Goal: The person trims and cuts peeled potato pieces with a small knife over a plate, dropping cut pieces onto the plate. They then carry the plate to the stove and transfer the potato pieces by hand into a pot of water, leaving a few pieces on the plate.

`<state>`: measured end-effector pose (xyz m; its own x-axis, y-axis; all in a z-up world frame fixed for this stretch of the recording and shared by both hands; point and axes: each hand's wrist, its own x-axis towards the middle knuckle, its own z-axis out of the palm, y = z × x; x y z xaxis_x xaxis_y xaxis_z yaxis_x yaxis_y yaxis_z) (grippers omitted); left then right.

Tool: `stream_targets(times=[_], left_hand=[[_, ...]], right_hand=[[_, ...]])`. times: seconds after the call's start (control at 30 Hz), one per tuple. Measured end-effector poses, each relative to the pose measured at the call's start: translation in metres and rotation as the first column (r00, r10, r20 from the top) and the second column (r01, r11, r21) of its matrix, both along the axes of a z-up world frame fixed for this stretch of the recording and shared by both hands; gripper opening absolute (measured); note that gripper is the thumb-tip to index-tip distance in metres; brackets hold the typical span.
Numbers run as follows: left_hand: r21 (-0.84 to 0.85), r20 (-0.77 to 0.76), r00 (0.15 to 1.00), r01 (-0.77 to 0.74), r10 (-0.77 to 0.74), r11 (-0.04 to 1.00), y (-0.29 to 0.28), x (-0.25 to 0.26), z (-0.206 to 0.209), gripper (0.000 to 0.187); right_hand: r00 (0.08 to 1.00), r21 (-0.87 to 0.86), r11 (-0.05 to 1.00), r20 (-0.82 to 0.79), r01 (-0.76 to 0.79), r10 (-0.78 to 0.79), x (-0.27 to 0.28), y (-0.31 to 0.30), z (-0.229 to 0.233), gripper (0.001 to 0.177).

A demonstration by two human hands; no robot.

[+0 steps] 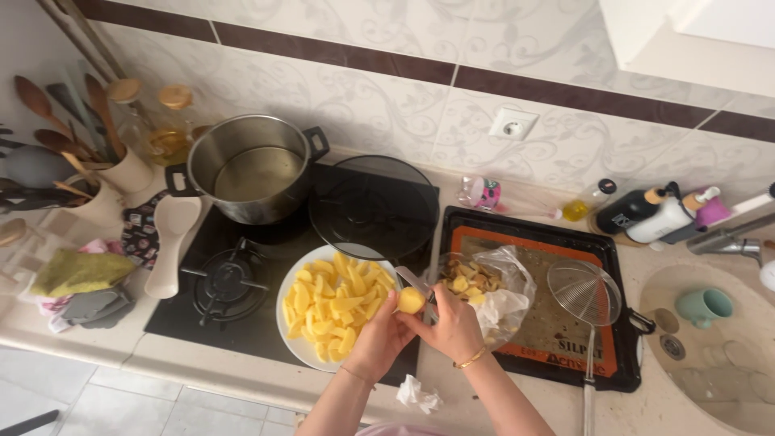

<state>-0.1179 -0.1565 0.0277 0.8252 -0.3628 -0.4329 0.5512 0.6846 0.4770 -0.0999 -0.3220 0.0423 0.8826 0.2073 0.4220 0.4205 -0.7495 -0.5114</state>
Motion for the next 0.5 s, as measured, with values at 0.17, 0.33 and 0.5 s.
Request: stream_targets(times=[0.17, 0.33, 0.5], left_hand=[[0.464, 0.271, 0.957, -0.036, -0.104, 0.885, 0.043, -0.003, 0.011, 0.050], [0.610, 0.352, 0.926, -0.114, -0.138, 0.784, 0.084, 0.002, 0.015, 0.048], [0.566, 0.334, 0.937, -0.111, -0.105, 0.817, 0.113, 0.007, 0.020, 0.037]], right_hand=[[0.997, -0.035, 0.998, 0.058, -0.049, 0.050, -0.002, 0.040, 0.005, 0.055], [1.000, -0.107, 0.994, -0.006, -0.007, 0.006, 0.003, 0.082, 0.002, 0.062], [0.994, -0.148, 0.989, -0.104, 0.015, -0.031, 0.001, 0.119, 0.001, 0.055]])
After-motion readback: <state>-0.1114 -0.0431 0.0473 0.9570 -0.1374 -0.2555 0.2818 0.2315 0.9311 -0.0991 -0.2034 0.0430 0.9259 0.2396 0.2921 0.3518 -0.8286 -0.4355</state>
